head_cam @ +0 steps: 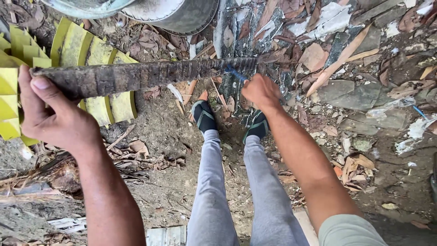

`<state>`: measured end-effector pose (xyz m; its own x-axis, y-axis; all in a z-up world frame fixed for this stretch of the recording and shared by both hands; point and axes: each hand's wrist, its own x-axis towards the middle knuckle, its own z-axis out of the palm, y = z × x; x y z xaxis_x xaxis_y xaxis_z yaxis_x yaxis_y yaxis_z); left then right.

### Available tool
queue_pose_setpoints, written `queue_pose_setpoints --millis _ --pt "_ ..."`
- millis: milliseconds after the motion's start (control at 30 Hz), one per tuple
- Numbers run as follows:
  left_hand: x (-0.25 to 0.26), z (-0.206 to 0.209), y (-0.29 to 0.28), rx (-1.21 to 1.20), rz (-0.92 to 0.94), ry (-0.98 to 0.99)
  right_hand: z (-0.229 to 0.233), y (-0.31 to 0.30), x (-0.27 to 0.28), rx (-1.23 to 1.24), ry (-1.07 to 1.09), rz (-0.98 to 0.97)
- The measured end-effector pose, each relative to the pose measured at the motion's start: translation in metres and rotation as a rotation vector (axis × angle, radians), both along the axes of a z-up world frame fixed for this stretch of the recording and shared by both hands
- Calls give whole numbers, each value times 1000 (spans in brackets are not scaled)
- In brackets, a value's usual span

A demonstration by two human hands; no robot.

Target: Dismantling a wooden frame and cleaning debris using a pry bar.

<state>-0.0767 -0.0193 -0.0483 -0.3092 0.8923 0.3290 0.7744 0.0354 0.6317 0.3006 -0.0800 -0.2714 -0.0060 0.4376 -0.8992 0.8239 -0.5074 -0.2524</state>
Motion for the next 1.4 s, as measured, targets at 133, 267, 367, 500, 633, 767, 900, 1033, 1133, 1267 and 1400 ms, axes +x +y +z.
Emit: queue_pose_setpoints --millis 133,267,367,500,633,767,900,1033,1133,1267,1400 --pt "17 8 5 9 -48 74 11 14 8 16 -24 68" --pt "35 13 13 -11 -68 8 16 15 9 27 -45 87" --pt "43 18 17 -21 -73 3 5 8 7 8 -43 76" --pt "42 19 14 -40 -102 59 -9 -3 7 -18 -12 30" --pt "48 25 12 -42 -113 56 6 3 6 -48 -18 4" --pt "45 24 10 -39 -77 29 1 2 6 -70 1 -50" --pt "42 23 9 -50 -54 24 12 10 6 -15 -37 33" --pt "39 19 4 -38 -90 65 4 -1 10 17 -34 -27" --pt "33 14 9 -29 -73 36 -9 -16 10 -14 18 -240" --pt "26 10 14 -22 -72 -33 -33 -31 8 20 -8 -235" --pt "31 12 16 -11 -99 -80 -40 -42 8 124 -46 -189"
